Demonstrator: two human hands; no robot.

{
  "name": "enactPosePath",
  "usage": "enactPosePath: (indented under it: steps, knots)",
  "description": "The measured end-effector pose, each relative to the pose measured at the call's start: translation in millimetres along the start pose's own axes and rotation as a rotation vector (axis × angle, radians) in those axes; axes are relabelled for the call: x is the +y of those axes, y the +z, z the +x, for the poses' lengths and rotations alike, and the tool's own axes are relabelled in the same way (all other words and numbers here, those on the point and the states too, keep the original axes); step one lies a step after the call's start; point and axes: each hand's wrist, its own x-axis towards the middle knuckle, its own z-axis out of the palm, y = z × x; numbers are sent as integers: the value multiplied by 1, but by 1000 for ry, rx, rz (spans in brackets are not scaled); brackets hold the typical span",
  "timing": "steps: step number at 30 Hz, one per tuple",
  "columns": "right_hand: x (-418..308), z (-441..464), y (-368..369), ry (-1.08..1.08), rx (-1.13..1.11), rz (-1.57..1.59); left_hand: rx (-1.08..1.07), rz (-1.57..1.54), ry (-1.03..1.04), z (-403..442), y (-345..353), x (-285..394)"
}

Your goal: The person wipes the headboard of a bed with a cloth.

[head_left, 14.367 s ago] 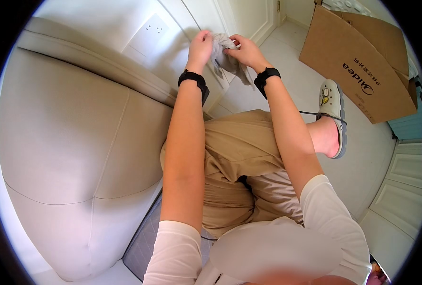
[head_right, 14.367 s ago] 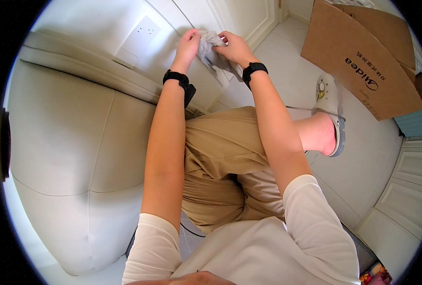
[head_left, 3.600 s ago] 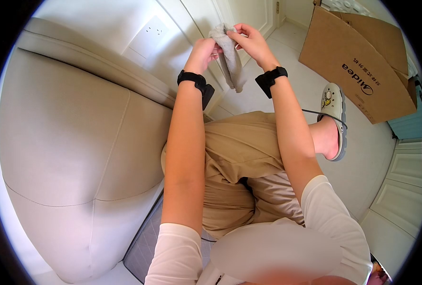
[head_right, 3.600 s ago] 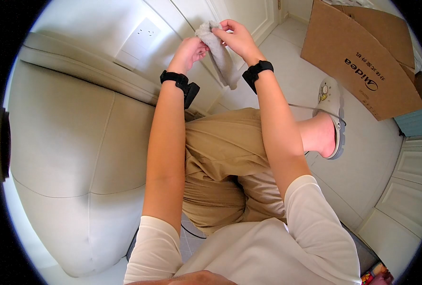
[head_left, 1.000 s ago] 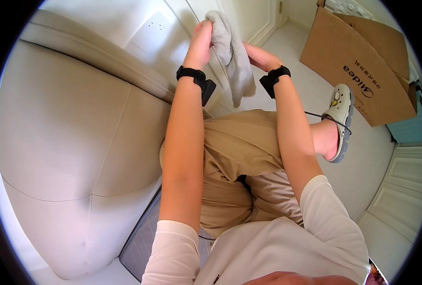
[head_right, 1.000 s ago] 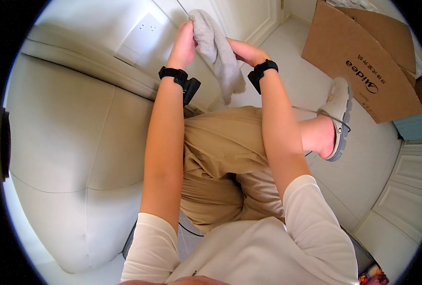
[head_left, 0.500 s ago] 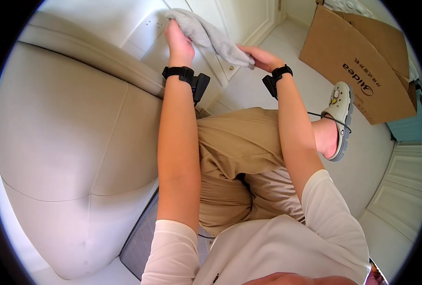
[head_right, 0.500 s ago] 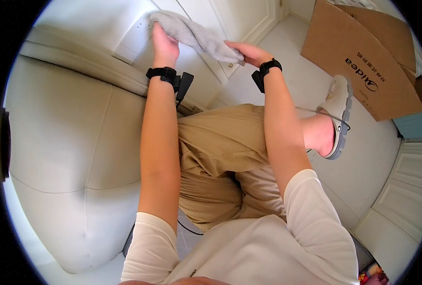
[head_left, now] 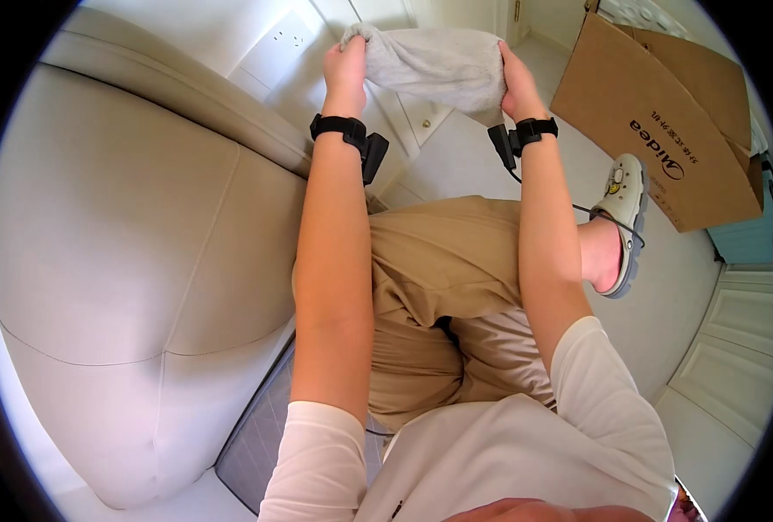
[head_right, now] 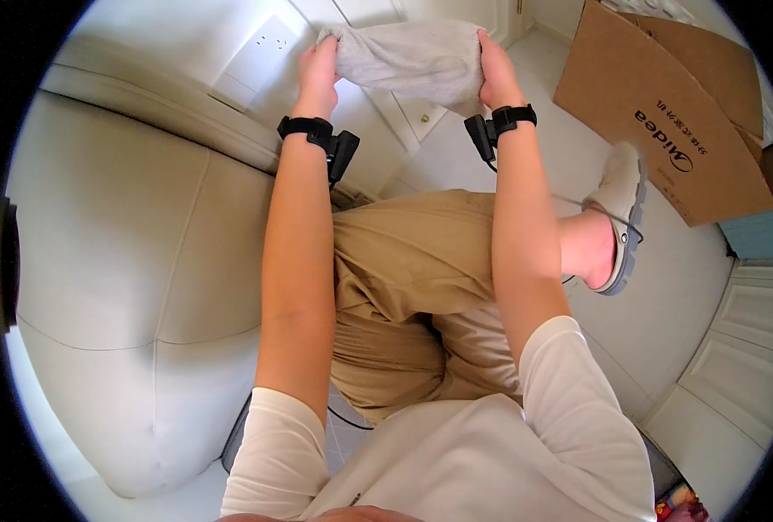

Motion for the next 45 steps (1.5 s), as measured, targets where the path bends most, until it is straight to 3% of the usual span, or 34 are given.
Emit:
enactPosePath:
  steps: [7,10,19,25,34,43,45]
  knots:
    - [-10,13,-18,86,46,130,-151,-9,-413,5,-12,-9]
    - [-14,5,-18,126,73,179,-160,-129,-465,2,-11,-5]
    - [-17,-7,-10,130,102,227,-147,-515,-427,-3,-5,2]
    - [0,18,-26,145,101,264,-286,-647,-424,-3,-5,8]
    - [2,17,-23,112,109,247,-252,-421,-223,-3,4,3]
    - [10,28,-30,63,129,236,-188,-263,-198,5,5,-5]
    - [2,11,-20,37,245,245,-184,-202,-178,7,3,-10]
